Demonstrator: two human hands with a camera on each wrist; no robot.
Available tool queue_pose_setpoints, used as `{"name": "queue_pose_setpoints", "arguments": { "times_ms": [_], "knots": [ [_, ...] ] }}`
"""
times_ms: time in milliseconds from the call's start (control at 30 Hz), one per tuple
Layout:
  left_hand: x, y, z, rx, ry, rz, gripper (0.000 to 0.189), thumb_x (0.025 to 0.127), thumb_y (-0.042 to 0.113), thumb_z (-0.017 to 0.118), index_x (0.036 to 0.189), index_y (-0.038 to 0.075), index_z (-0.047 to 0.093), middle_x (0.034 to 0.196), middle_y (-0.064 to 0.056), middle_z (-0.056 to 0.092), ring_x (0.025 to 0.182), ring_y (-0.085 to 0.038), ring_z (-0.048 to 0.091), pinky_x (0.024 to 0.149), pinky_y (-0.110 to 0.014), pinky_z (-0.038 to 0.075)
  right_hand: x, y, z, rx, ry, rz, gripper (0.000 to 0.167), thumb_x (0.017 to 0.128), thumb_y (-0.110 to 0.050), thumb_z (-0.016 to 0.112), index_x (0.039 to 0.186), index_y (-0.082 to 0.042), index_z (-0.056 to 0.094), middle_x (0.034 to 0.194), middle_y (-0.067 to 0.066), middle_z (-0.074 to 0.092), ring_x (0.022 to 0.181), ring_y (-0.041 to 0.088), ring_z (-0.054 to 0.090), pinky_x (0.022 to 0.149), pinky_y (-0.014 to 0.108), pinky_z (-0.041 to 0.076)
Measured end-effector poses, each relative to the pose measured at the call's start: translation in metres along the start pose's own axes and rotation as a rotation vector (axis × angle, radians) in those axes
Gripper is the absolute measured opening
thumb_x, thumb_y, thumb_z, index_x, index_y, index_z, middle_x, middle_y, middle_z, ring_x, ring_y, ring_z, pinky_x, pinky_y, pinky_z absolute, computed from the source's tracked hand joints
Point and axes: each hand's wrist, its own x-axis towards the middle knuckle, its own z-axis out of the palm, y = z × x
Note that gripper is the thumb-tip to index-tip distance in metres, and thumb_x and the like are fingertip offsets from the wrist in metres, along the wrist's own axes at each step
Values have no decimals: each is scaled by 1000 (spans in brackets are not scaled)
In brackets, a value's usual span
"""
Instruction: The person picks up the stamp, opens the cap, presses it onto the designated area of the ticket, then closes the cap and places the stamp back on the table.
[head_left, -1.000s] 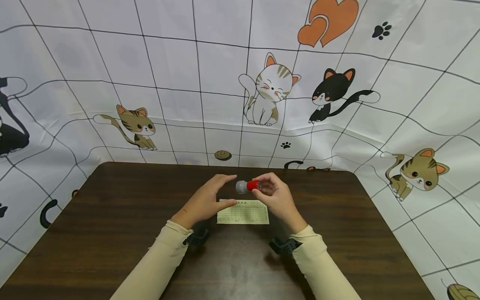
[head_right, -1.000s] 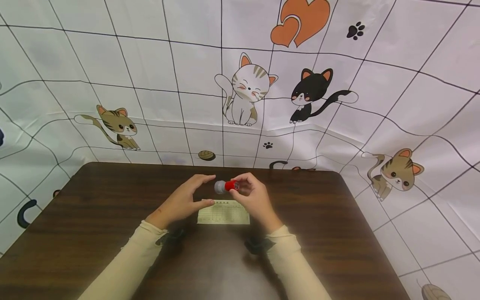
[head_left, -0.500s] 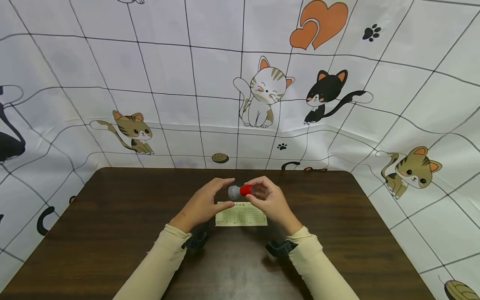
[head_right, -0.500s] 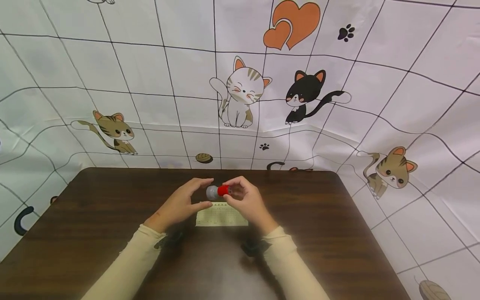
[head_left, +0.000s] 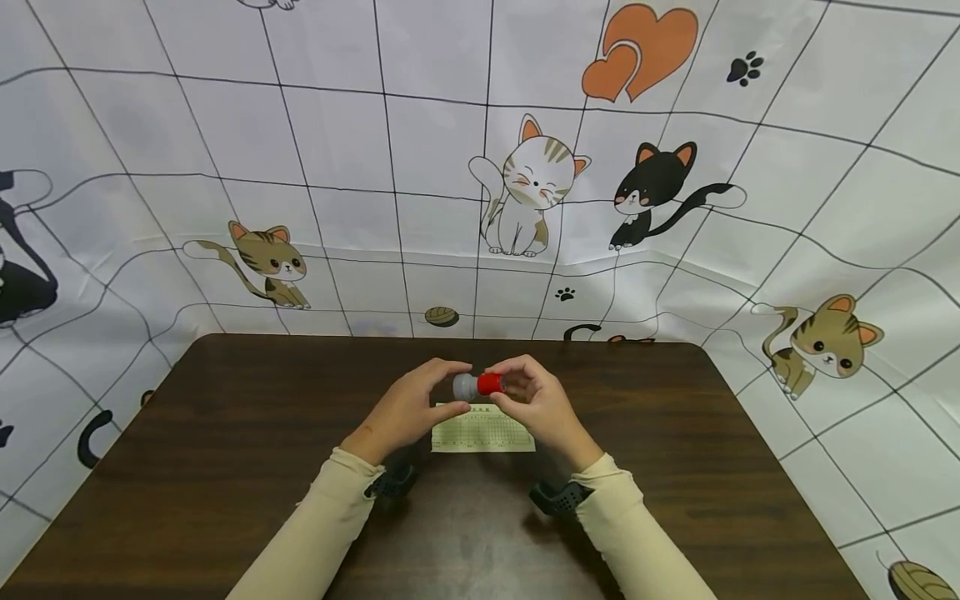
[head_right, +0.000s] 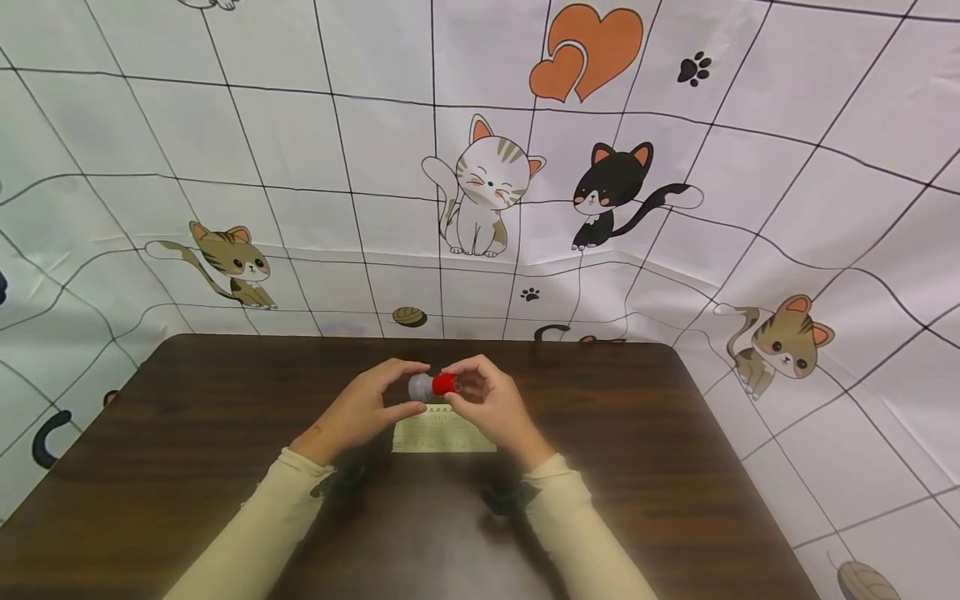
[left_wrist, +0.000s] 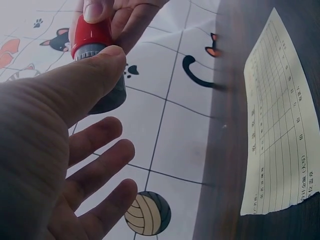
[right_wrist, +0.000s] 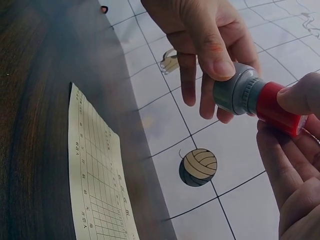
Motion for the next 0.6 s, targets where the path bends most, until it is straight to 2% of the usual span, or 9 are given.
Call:
{"name": "queue_pose_setpoints", "arguments": {
  "times_ms": [200, 300, 433, 600],
  "knots": [
    [1, 2, 1, 24, 22, -6, 51, 90, 28, 83, 135, 13, 66, 134, -4, 66, 126, -30, 63, 104, -52, 52, 0, 2, -2, -27, -1, 19, 33, 92, 8, 72, 122, 3, 60, 125, 22, 65, 111, 38, 69, 96, 34, 57],
    [1, 3, 2, 37, 32, -10, 50, 90, 29, 83, 134, 12, 67, 131, -4, 67, 123, -31, 65, 102, -52, 53, -1, 4, -5, -133, -14, 3, 35, 92, 5, 74, 124, -1, 62, 121, 17, 67, 108, 34, 71, 96, 44, 58],
    [2, 3, 3, 55, 44, -10, 49, 89, 30, 84, 132, 14, 68, 128, -2, 68, 119, -27, 67, 100, -50, 55, -1, 4, -10, -338, -44, -58, 41, 90, 1, 78, 127, -3, 63, 119, 12, 69, 104, 28, 73, 92, 51, 59],
    [1, 6, 3, 81, 58, 16, 49, 89, 32, 84, 132, 15, 68, 125, 0, 69, 113, -23, 68, 94, -46, 58, -6, 3, -16, -514, -58, -104, 38, 88, -7, 83, 123, -4, 68, 113, 9, 70, 96, 25, 72, 78, 46, 62]
  ]
}}
